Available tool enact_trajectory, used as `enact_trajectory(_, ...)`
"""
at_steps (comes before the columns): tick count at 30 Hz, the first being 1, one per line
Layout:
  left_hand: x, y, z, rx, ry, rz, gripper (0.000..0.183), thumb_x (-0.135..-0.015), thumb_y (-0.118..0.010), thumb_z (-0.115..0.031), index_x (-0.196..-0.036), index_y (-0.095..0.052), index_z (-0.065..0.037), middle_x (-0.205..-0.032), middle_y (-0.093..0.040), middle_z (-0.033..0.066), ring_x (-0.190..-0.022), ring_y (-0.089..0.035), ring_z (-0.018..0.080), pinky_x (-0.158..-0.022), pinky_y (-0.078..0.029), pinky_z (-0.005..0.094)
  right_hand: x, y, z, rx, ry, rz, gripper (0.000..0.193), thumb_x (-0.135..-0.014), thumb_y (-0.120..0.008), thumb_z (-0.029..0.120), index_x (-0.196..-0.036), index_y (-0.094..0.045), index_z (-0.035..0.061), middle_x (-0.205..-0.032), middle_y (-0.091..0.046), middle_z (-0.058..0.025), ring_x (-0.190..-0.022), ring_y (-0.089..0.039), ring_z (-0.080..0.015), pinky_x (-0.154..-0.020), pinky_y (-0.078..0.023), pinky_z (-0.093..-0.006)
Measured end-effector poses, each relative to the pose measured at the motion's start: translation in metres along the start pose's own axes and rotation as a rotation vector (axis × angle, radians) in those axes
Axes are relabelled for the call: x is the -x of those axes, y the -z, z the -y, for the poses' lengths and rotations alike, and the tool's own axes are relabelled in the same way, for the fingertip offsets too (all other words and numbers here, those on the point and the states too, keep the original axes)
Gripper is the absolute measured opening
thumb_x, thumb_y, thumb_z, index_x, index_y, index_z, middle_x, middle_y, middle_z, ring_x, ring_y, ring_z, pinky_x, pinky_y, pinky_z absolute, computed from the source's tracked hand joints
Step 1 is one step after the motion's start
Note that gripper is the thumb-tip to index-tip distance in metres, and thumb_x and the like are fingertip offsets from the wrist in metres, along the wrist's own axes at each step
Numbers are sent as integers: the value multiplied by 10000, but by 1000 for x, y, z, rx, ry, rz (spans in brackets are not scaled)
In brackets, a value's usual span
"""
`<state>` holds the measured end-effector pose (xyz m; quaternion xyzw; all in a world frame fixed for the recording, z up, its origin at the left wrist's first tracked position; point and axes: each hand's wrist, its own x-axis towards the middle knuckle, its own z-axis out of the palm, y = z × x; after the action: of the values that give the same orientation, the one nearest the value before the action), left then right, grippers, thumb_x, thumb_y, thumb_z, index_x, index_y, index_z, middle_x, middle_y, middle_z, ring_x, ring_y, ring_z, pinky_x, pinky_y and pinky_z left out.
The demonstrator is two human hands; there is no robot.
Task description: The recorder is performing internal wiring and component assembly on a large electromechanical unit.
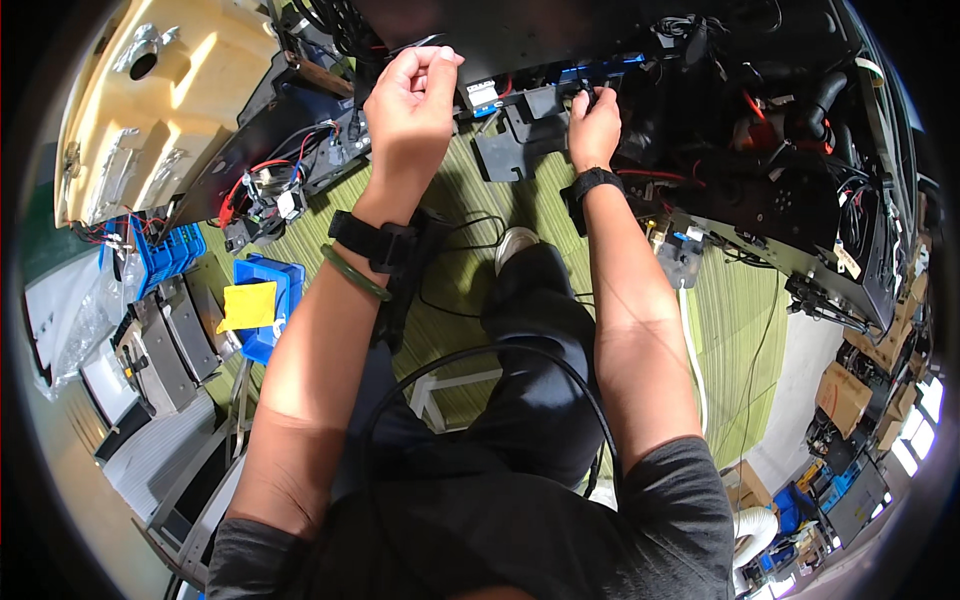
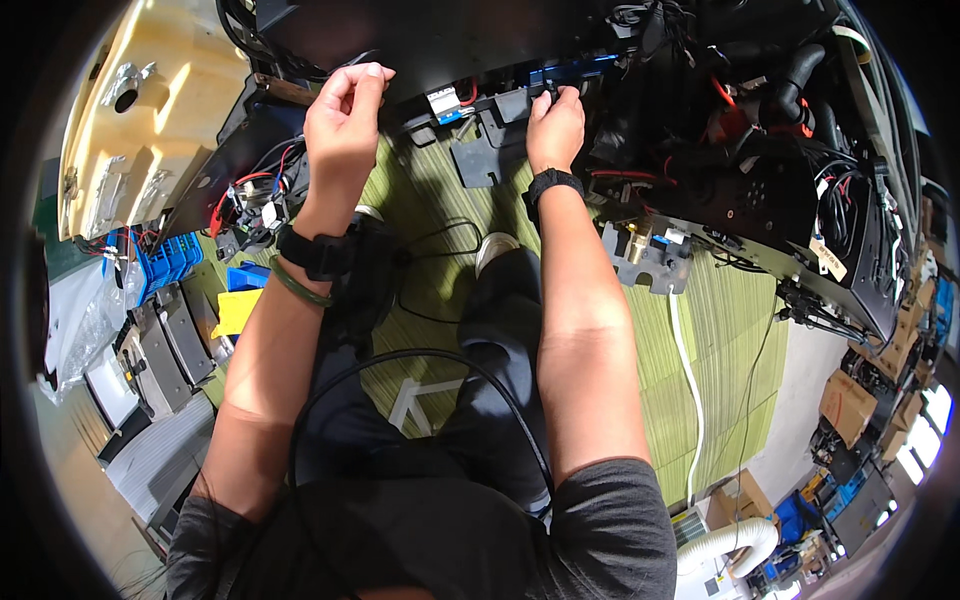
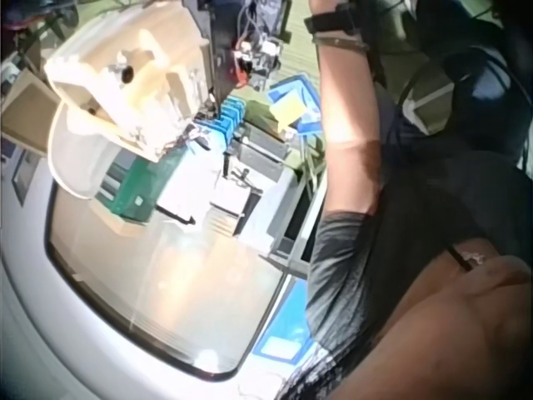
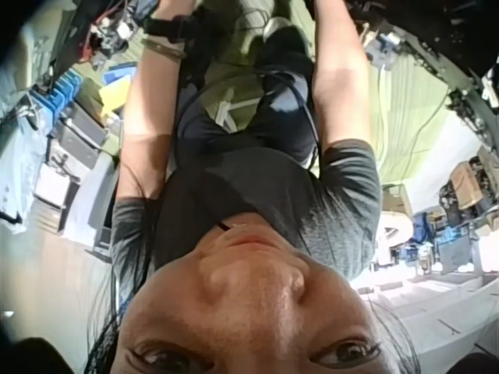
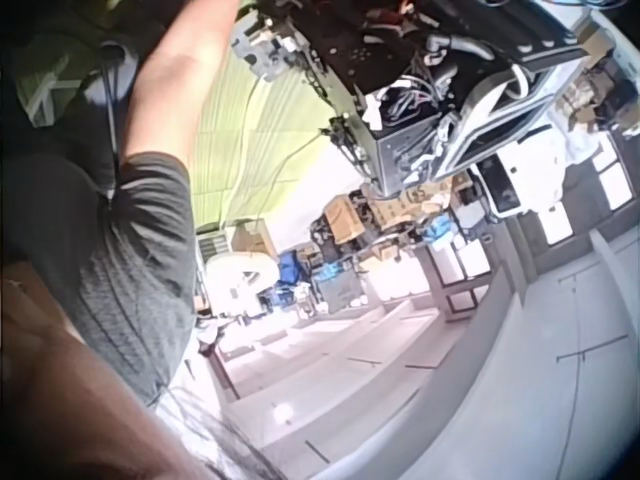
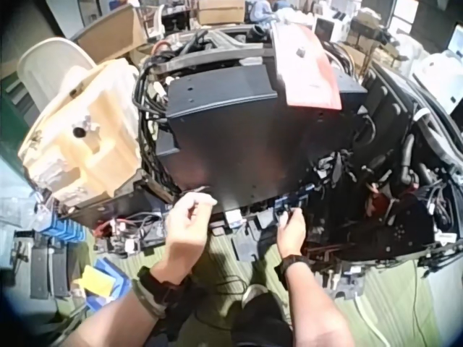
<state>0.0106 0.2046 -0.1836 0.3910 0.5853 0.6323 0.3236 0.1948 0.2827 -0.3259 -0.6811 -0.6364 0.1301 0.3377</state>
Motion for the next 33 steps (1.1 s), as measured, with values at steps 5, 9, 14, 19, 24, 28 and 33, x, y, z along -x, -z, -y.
enact_trajectory(5,1,1,-4,-10,-2,23,156,-884,-568,-141,-843,-610,4,-655,-479,-73,-555,-337,-7,-486,-276,172,-2,3,6,45,23,4,212,-824,-551,169,-948,-526,-1,-876,-611,-190,-864,-581,-357,-758,-468,-429)
enact_trajectory(9,1,1,-9,-14,-3,16,168,-885,-573,-156,-848,-611,3,-639,-470,-81,-553,-334,-7,-485,-272,172,-5,4,13,84,27,19,195,-809,-563,158,-904,-516,-5,-843,-611,-192,-831,-593,-362,-728,-479,-439)
enact_trajectory(14,1,2,-7,-75,-11,8,182,-888,-574,-174,-854,-613,1,-647,-483,-81,-555,-338,-10,-491,-275,167,-6,6,12,80,-72,118,211,-824,-563,188,-887,-516,-8,-845,-616,-206,-818,-600,-362,-716,-483,-444)
enact_trajectory(19,2,6,-11,-121,60,49,163,-912,-535,-146,-952,-624,-16,-910,-626,-1,-821,-519,56,-773,-408,208,-2,6,5,44,-6,30,228,-835,-558,211,-920,-518,2,-881,-620,-188,-864,-589,-351,-736,-477,-438)
enact_trajectory(24,1,3,-8,-68,-3,20,178,-887,-577,-176,-863,-617,-4,-663,-492,-80,-575,-357,-10,-511,-292,163,2,8,4,51,16,60,226,-831,-564,212,-932,-518,16,-886,-614,-171,-883,-579,-344,-742,-475,-436)
enact_trajectory(28,1,3,-12,-99,-15,13,176,-893,-577,-180,-901,-630,-12,-710,-530,-74,-605,-388,-11,-540,-307,154,1,2,6,42,21,30,228,-829,-568,209,-932,-516,13,-892,-612,-167,-883,-576,-341,-742,-472,-436)
enact_trajectory(33,1,3,-14,-138,-15,-6,183,-902,-569,-182,-906,-637,-12,-693,-533,-84,-589,-380,-14,-515,-306,161,0,-3,7,57,-12,51,231,-830,-570,207,-929,-519,5,-922,-616,-171,-907,-571,-339,-773,-465,-429)
